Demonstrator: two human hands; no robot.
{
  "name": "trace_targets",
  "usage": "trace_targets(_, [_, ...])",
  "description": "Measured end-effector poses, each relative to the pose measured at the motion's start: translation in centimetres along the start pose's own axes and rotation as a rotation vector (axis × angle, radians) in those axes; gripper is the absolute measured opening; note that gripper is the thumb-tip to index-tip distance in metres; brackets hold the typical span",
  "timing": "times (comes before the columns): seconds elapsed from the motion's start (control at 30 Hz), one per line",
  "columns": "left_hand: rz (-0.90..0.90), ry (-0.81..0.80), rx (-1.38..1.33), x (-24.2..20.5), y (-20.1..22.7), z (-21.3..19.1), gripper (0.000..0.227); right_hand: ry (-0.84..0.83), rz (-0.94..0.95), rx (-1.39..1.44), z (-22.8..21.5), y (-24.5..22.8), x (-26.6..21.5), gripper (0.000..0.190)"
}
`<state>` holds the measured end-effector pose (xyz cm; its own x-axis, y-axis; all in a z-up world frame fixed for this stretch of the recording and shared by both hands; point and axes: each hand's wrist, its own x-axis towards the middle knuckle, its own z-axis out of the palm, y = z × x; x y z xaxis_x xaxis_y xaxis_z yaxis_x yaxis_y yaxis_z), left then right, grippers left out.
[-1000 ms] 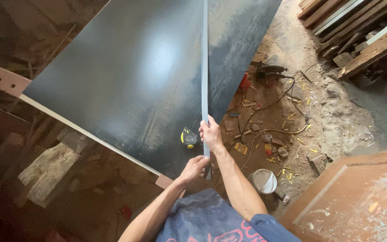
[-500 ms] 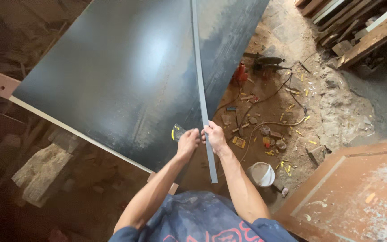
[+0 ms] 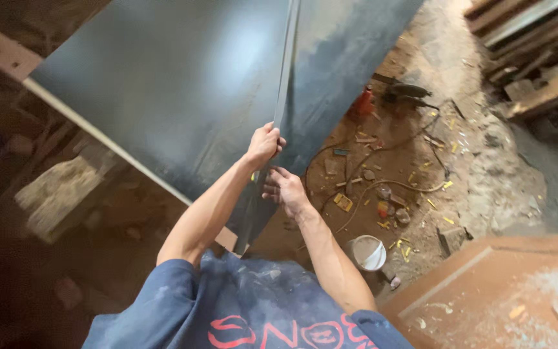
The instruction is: The person measures a large black sheet on a workbench using a tape measure and a metal straightedge, marking points with chalk. The person repeatedly repositions the tools to measure different sections of the sheet.
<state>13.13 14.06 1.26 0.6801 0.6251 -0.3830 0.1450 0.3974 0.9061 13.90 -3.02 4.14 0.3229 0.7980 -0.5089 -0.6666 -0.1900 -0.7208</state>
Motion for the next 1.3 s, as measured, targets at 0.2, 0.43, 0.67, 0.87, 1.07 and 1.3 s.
trace_targets(0.2, [0.011, -0.091, 0.17, -6.3, 2.2, -7.5, 0.031, 0.043, 0.052, -0.043, 1.0, 1.1, 5.0, 0.039])
trace_targets(0.43, [-0.199, -0.175, -0.002, -21.4, 3.1, -13.0, 0.034, 0.012, 0.049, 0.143, 3.8, 1.3, 14.1, 0.043])
trace_targets(0.67, [-0.546, -0.216, 0.212, -30.7, -1.8, -20.1, 0.044, 0.136, -0.028, 0.319, 7.1, -1.1, 19.5, 0.019])
trace_targets(0.87, [-0.49, -0.161, 0.235, -31.3, -5.2, -22.3, 0.038, 0.033, -0.142, 0.34, 9.1, -0.2, 17.3, 0.012])
trace_targets(1.07, [-0.243, 0.134, 0.294, -27.5, -1.4, -17.2, 0.038, -0.092, -0.143, 0.397, 11.5, 1.4, 12.2, 0.016])
trace_targets(1.3, [-0.022, 0.267, 0.712, -25.2, -1.2, -16.2, 0.049, -0.074, -0.212, 0.218, 8.2, -1.0, 14.7, 0.021])
